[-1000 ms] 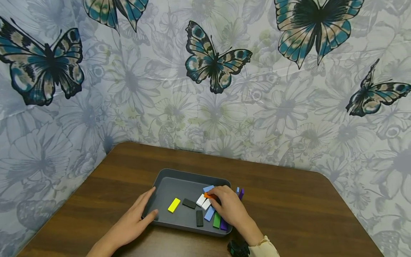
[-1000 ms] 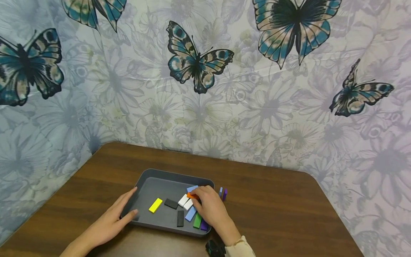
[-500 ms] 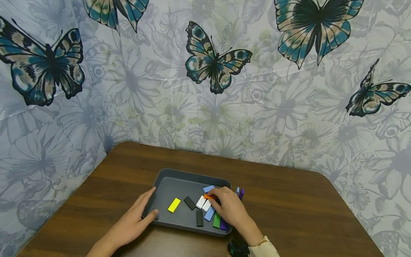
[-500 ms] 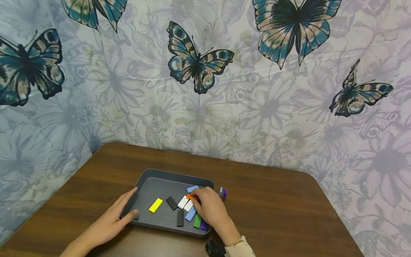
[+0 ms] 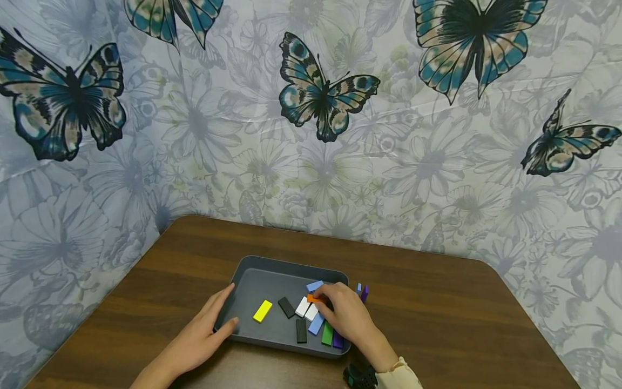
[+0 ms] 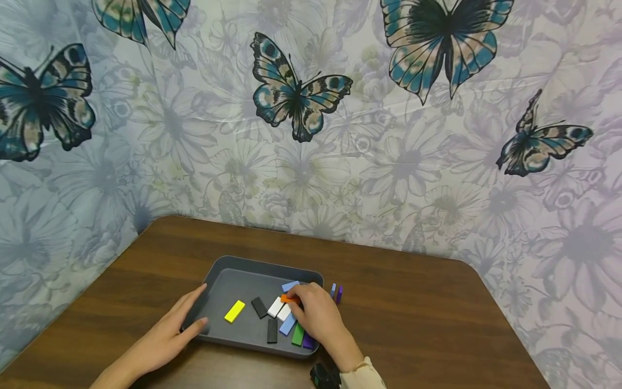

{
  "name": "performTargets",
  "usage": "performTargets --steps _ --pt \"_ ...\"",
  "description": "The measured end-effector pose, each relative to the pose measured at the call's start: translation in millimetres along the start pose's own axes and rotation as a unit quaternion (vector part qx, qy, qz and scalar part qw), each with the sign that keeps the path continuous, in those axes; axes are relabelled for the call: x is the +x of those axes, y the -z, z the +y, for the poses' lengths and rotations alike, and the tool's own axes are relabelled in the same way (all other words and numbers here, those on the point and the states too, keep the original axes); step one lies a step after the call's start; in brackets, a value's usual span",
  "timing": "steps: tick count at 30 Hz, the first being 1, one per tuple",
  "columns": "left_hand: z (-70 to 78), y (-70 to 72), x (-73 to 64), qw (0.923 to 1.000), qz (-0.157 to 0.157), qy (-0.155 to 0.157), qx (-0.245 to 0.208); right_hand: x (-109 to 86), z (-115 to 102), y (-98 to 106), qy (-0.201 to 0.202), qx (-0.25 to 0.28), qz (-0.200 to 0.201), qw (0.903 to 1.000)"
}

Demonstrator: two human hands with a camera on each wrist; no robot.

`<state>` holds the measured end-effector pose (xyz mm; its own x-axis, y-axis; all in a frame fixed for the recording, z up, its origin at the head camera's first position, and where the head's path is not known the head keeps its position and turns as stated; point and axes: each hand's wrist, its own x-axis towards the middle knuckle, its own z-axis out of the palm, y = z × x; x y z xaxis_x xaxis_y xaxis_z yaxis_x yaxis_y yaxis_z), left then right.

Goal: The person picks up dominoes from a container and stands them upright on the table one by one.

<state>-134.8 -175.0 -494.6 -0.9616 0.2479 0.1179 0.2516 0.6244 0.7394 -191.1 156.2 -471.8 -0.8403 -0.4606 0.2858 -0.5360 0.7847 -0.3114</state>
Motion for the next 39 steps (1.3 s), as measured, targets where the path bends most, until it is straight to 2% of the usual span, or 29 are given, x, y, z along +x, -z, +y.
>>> performTargets --steps 17,29,39 --pt "-0.6 0.3 -1.2 0.9999 0.000 0.012 -0.004 3.6 -1.7 2.5 0.009 0.011 -0.001 0.9999" --pt "-1.4 0.0 1.7 0.9999 -0.007 0.014 -0.002 -0.1 -1.5 2.8 0.007 0.044 0.008 0.9990" --pt "-3.7 -0.1 2.1 0.9997 -0.006 0.022 -0.006 -1.5 -2.8 4.3 0.021 0.079 0.017 0.9965"
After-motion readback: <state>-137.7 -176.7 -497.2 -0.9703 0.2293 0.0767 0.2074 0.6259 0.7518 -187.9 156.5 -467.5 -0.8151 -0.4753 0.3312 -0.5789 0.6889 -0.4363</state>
